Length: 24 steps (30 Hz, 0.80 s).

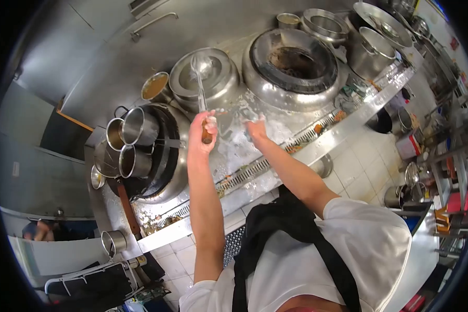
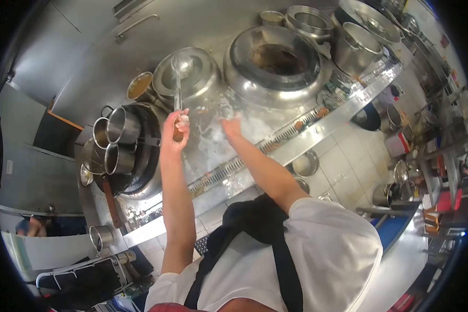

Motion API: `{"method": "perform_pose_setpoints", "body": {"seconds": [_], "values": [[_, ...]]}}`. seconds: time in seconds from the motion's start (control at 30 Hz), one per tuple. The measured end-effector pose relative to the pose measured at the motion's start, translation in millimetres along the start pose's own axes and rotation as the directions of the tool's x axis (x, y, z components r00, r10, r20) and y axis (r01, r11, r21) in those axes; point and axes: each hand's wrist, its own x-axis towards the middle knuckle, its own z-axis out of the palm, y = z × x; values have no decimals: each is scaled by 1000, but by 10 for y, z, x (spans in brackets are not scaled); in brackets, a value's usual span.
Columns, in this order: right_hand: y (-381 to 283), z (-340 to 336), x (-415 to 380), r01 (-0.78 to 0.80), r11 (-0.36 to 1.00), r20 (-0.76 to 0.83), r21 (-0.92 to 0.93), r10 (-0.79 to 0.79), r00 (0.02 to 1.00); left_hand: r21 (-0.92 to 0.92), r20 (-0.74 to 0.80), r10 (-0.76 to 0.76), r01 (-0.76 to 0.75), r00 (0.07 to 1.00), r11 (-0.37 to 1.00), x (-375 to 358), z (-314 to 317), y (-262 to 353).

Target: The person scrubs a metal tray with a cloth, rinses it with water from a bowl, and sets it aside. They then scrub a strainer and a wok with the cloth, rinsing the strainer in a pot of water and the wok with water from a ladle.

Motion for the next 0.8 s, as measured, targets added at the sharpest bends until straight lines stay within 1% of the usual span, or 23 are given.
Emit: {"method": "perform_pose_setpoints", "body": {"seconds": [0.03, 0.07, 0.1, 0.13, 0.17, 0.2, 0.23, 0.27, 0.3, 0.33, 0.37, 0.4, 0.43, 0.47, 0.5, 0.53, 0.57, 0.6, 0.63, 0.67, 0.7, 0.77, 0.8], "values": [[114, -56, 144, 14, 996, -72, -92, -21, 997, -280, 124, -46, 80, 991, 957, 103, -30, 68], [168, -103, 223, 66, 977, -115, -205, -91, 989, -271, 127, -36, 69, 991, 960, 241, -92, 107], [173, -178, 234, 69, 978, -106, -198, -92, 990, -524, 235, -58, 177, 970, 833, 378, -217, 123], [182, -269, 216, 62, 970, 7, -237, -62, 998, -723, 341, -41, 290, 939, 627, 506, -345, 123], [196, -322, 206, 64, 958, 127, -281, -30, 991, -742, 316, -30, 267, 948, 615, 649, -410, 97], [367, -313, 222, 73, 954, 156, -290, -28, 987, -732, 254, -79, 245, 964, 635, 797, -542, 85], [657, -295, 272, 166, 719, 179, -675, -58, 982, -553, 150, -91, 160, 984, 818, 853, -481, 34], [798, -277, 349, 230, 334, 212, -914, -90, 973, -323, 41, -83, 92, 996, 942, 933, -387, 13], [689, -263, 375, 244, 332, 227, -911, -90, 970, 11, -84, -53, 54, 995, 998, 1017, -314, 59], [609, -285, 359, 287, 520, 310, -805, -44, 950, 8, -91, -44, 45, 995, 999, 1050, -272, 98], [511, -329, 291, 293, 685, 395, -667, -8, 919, 632, -279, 160, 55, 947, 773, 929, -34, 96], [415, -331, 230, 293, 682, 402, -670, 2, 915, 953, -287, 421, 213, 861, 214, 887, 33, 96], [313, -300, 169, 48, 943, 503, -330, 132, 854, 952, -126, 622, 270, 773, -143, 964, -154, 47], [161, -239, 127, -272, 961, 629, 46, 184, 755, 952, -130, 625, 273, 770, -138, 867, -124, -38], [-58, -122, 83, -269, 962, 630, 49, 179, 756, 916, 5, 731, 290, 682, -276, 690, -38, -198], [-291, 17, -7, -414, 907, 703, 74, 247, 667, 857, 152, 797, 324, 585, -402, 517, -24, -386], [-424, 106, -109, -551, 830, 770, 82, 298, 564, 890, 158, 817, 279, 554, -361, 415, -143, -578], [-487, 162, -183, -548, 832, 767, 85, 296, 569, 919, 164, 838, 228, 521, -321, 367, -339, -766], [-544, 218, -256, -447, 888, 805, -107, 341, 485, 954, 166, 844, 132, 510, -268, 452, -750, -964], [-547, 235, -337, -319, 904, 820, -286, 403, 407, 977, 165, 846, 34, 506, -211, 493, -1132, -1184], [-188, 240, -339, -259, 924, 778, -283, 379, 502, 970, 230, 848, -45, 478, -238, 401, -1260, -1376], [17, 124, -384, -256, 843, 726, -472, 537, 430, 960, 212, 837, -267, 504, -82, 201, -1245, -1605], [369, 73, -301, -80, 896, 768, -436, 417, 486, 939, 149, 824, -340, 547, 55, 107, -1190, -1682]]}}
